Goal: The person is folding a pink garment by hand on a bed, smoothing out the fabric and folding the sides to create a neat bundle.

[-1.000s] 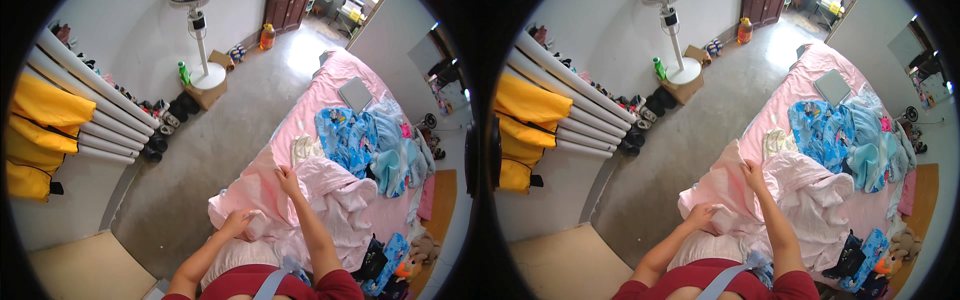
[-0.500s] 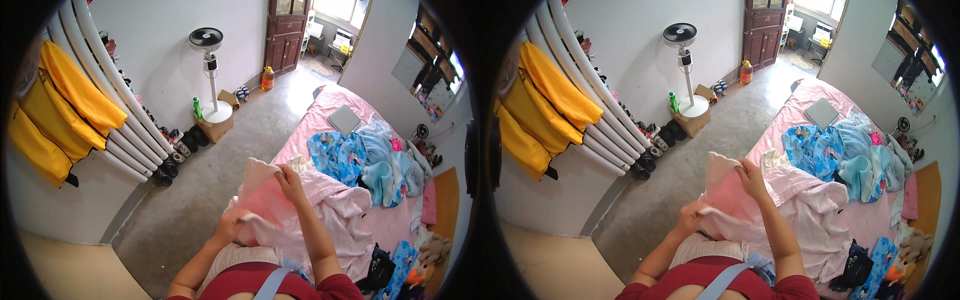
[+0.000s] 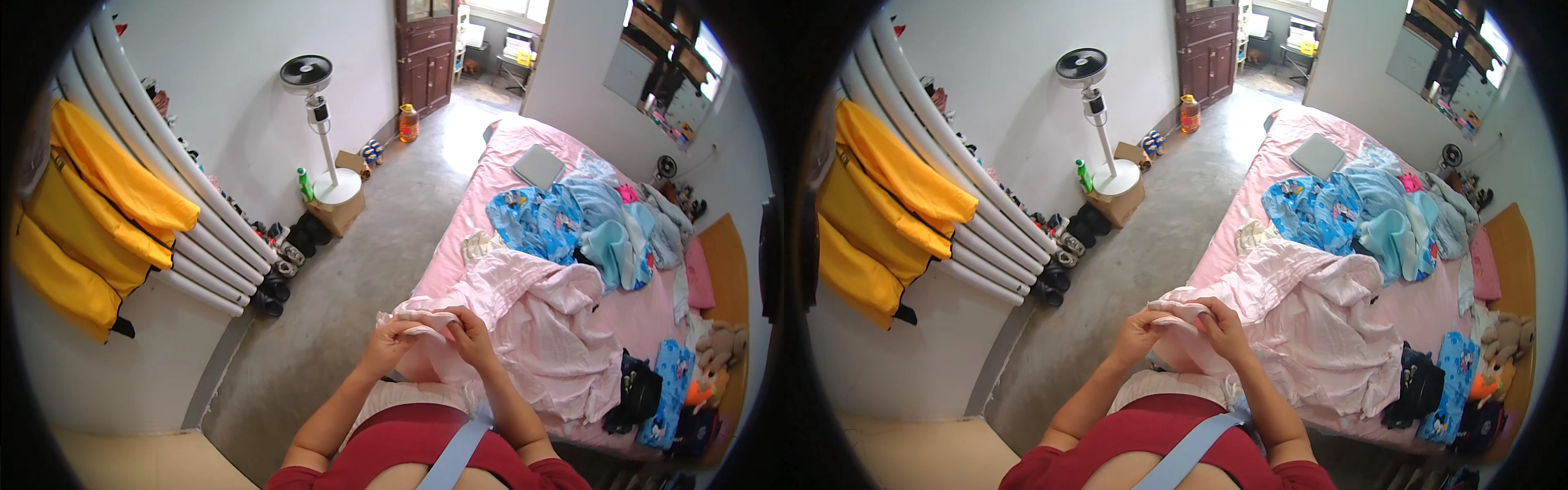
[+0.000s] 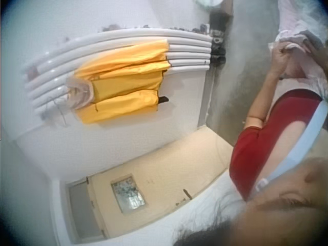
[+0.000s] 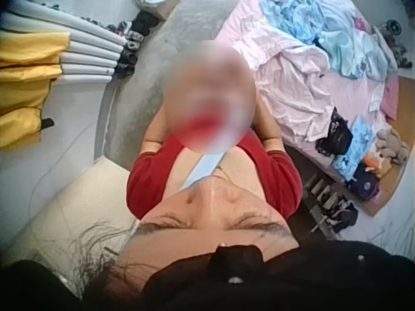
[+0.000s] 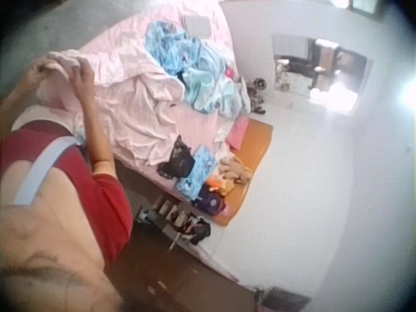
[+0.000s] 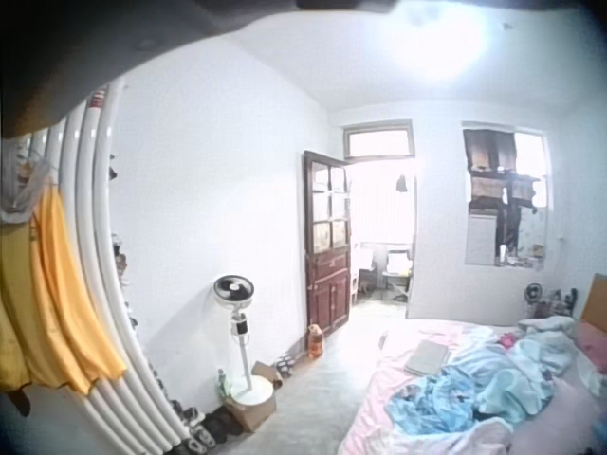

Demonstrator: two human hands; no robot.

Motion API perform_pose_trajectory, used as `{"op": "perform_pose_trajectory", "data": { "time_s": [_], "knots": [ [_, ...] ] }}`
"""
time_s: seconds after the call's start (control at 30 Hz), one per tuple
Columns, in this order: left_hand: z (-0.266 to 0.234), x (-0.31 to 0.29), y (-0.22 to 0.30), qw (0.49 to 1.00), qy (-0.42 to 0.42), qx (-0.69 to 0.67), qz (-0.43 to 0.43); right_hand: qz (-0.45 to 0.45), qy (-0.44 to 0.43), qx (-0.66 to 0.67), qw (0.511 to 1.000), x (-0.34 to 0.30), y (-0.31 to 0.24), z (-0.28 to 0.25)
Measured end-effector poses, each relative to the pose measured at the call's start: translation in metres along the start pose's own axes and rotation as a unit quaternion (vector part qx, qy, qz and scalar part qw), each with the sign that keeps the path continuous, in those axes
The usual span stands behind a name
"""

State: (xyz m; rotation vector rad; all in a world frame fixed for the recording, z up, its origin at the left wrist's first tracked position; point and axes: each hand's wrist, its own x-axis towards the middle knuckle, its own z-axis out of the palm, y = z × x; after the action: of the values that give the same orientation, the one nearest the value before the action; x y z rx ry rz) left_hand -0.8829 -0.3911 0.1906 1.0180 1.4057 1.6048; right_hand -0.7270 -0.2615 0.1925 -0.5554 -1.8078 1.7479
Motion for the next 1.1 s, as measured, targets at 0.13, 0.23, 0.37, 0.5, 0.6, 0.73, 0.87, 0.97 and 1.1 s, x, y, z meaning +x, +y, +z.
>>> {"op": "perform_pose_trajectory", "data": {
  "time_s": [0.13, 0.23, 0.37, 0.5, 0.6, 0.73, 0.87, 0.97, 1.1],
  "knots": [
    [-0.008, -0.001, -0.001, 0.997, 0.003, 0.062, 0.054, 0.001, 0.031, 0.009, 0.999, -0.009, -0.004, 0.009],
    [-0.020, -0.003, 0.006, 0.995, 0.035, 0.071, 0.055, -0.078, 0.098, -0.111, 0.986, -0.010, -0.007, 0.012],
    [-0.042, -0.006, 0.026, 0.990, 0.047, 0.075, 0.111, -0.032, 0.064, -0.209, 0.975, -0.024, 0.013, 0.009],
    [-0.056, -0.009, 0.044, 0.980, 0.074, 0.142, 0.118, -0.040, 0.021, -0.309, 0.950, -0.041, 0.029, 0.007],
    [-0.063, -0.011, 0.040, 0.973, 0.091, 0.161, 0.137, -0.026, 0.039, -0.326, 0.944, -0.049, 0.048, 0.001],
    [-0.060, -0.016, 0.041, 0.982, 0.057, 0.139, 0.110, -0.103, 0.130, -0.395, 0.903, -0.042, 0.042, 0.003],
    [-0.054, -0.022, 0.044, 0.985, 0.050, 0.138, 0.093, -0.084, 0.150, -0.381, 0.908, -0.033, 0.043, 0.003],
    [-0.051, -0.027, 0.051, 0.982, 0.025, 0.158, 0.098, -0.032, 0.100, -0.405, 0.908, -0.026, 0.039, 0.003],
    [-0.047, -0.036, 0.073, 0.981, -0.037, 0.167, 0.091, 0.035, -0.010, -0.422, 0.906, -0.017, 0.040, -0.010]
  ]
}}
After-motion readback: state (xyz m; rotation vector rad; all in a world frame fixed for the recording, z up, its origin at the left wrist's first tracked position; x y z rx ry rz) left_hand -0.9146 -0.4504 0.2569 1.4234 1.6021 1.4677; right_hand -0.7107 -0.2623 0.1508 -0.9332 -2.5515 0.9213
